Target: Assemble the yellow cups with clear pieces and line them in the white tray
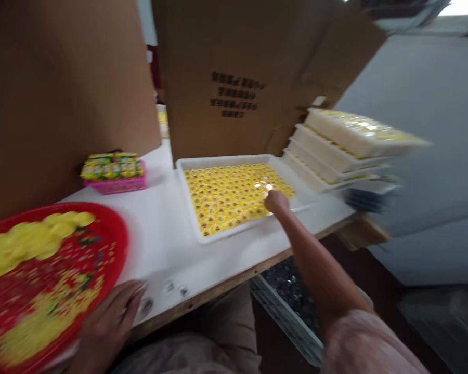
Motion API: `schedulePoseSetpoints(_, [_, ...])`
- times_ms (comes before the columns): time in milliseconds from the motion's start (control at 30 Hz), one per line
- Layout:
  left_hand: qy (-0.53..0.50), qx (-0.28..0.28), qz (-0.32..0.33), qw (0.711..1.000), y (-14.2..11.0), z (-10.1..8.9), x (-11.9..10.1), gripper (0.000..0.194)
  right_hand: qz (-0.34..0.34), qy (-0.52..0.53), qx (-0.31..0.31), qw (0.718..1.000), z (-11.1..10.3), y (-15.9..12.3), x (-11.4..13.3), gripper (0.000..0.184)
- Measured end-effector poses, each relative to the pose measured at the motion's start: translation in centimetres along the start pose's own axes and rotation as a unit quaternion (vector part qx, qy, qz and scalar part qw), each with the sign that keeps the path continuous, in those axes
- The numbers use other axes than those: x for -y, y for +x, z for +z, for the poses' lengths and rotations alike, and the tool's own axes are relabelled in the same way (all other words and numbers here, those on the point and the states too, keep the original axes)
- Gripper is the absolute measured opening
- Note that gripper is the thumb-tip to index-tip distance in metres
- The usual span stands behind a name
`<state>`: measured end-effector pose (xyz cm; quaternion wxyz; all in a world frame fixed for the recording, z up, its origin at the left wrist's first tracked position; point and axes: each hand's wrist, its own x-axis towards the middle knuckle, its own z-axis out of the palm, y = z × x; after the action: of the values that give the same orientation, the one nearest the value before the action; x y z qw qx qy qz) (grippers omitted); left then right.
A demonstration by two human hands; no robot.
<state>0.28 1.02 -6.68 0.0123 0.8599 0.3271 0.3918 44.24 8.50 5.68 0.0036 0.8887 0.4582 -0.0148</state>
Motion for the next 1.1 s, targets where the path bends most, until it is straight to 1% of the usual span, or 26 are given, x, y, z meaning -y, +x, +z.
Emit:
schedulePoseSetpoints(33, [-0.009, -0.001, -0.048, 0.999, 0.3, -0.2, -0.7, 0.029, -0.013, 0.002, -0.003, 1.0, 0.4, -0.7, 1.1, 0.024])
schedulePoseSetpoints(67, [-0.023, 0.004, -0.09, 0.996, 0.6, -0.2, -1.3, 0.027, -0.036, 0.009, -0.023, 0.999, 1.0, -1.6, 2.4, 0.025])
schedulePoseSetpoints(100, [-0.038, 0.018, -0.123, 0.992, 0.9, -0.3, -1.9, 0.025, -0.089, 0.03, -0.082, 0.992, 1.7, -2.9, 4.0, 0.026])
schedulePoseSetpoints(133, [-0.057, 0.029, -0.14, 0.988, 1.2, -0.3, -2.4, 0.024, -0.167, 0.067, -0.118, 0.977, 2.4, -4.6, 5.7, 0.025])
schedulePoseSetpoints(167, [-0.077, 0.039, -0.158, 0.984, 1.4, -0.4, -2.6, 0.022, -0.268, 0.112, -0.113, 0.95, 3.1, -6.7, 7.5, 0.023])
schedulePoseSetpoints(200, [-0.094, 0.042, -0.183, 0.978, 1.7, -0.7, -2.6, 0.022, -0.371, 0.157, -0.089, 0.911, 3.8, -9.0, 9.2, 0.022])
schedulePoseSetpoints(233, [-0.1, 0.038, -0.203, 0.973, 1.9, -1.2, -2.2, 0.022, -0.456, 0.193, -0.062, 0.867, 4.5, -11.4, 10.8, 0.024])
schedulePoseSetpoints(267, [-0.095, 0.025, -0.222, 0.97, 2.0, -2.1, -1.5, 0.021, -0.516, 0.209, -0.035, 0.83, 5.2, -13.8, 12.2, 0.026])
schedulePoseSetpoints(300, [-0.076, 0.004, -0.242, 0.967, 2.1, -3.3, -0.4, 0.02, -0.545, 0.214, -0.007, 0.81, 5.9, -15.9, 13.4, 0.027])
schedulePoseSetpoints(333, [-0.04, -0.02, -0.262, 0.964, 2.1, -4.9, 1.1, 0.019, -0.56, 0.219, 0.017, 0.799, 6.5, -17.6, 14.4, 0.027])
schedulePoseSetpoints(367, [0.007, -0.045, -0.293, 0.955, 2.0, -6.6, 3.0, 0.017, -0.56, 0.227, 0.033, 0.796, 7.1, -18.9, 15.2, 0.027])
schedulePoseSetpoints(400, [0.063, -0.054, -0.33, 0.94, 1.9, -8.5, 5.0, 0.016, -0.553, 0.237, 0.045, 0.798, 7.6, -19.7, 15.7, 0.026])
schedulePoseSetpoints(433, [0.131, -0.054, -0.369, 0.919, 1.7, -10.3, 7.2, 0.017, -0.542, 0.249, 0.051, 0.801, 8.0, -20.2, 16.2, 0.025])
schedulePoseSetpoints(500, [0.22, 0.0, -0.414, 0.883, 1.4, -13.2, 11.3, 0.021, -0.524, 0.277, 0.057, 0.804, 8.5, -20.5, 17.0, 0.023])
schedulePoseSetpoints(533, [0.242, 0.039, -0.414, 0.876, 1.3, -14.0, 13.1, 0.023, -0.518, 0.288, 0.06, 0.803, 8.6, -20.5, 17.3, 0.023])
schedulePoseSetpoints(567, [0.242, 0.059, -0.405, 0.88, 1.4, -14.4, 14.6, 0.023, -0.515, 0.298, 0.064, 0.801, 8.6, -20.5, 17.7, 0.023])
schedulePoseSetpoints(633, [0.227, 0.102, -0.368, 0.896, 1.9, -14.1, 16.5, 0.023, -0.514, 0.311, 0.068, 0.796, 8.5, -20.6, 18.6, 0.023])
schedulePoseSetpoints(733, [0.193, 0.151, -0.31, 0.919, 3.3, -12.0, 17.6, 0.023, -0.519, 0.314, 0.065, 0.792, 8.1, -21.1, 19.7, 0.022])
schedulePoseSetpoints(800, [0.177, 0.172, -0.287, 0.925, 4.0, -10.8, 17.7, 0.022, -0.518, 0.31, 0.068, 0.795, 8.1, -21.5, 19.8, 0.022])
schedulePoseSetpoints(867, [0.163, 0.187, -0.274, 0.929, 4.1, -10.1, 17.5, 0.022, -0.512, 0.307, 0.078, 0.799, 8.2, -21.7, 19.6, 0.022])
schedulePoseSetpoints(1000, [0.134, 0.205, -0.267, 0.932, 2.9, -10.2, 16.7, 0.024, -0.499, 0.312, 0.099, 0.802, 8.4, -21.9, 19.3, 0.022])
schedulePoseSetpoints(1100, [0.114, 0.209, -0.275, 0.932, 2.0, -10.5, 15.7, 0.032, -0.504, 0.33, 0.11, 0.791, 8.1, -21.7, 20.5, 0.022])
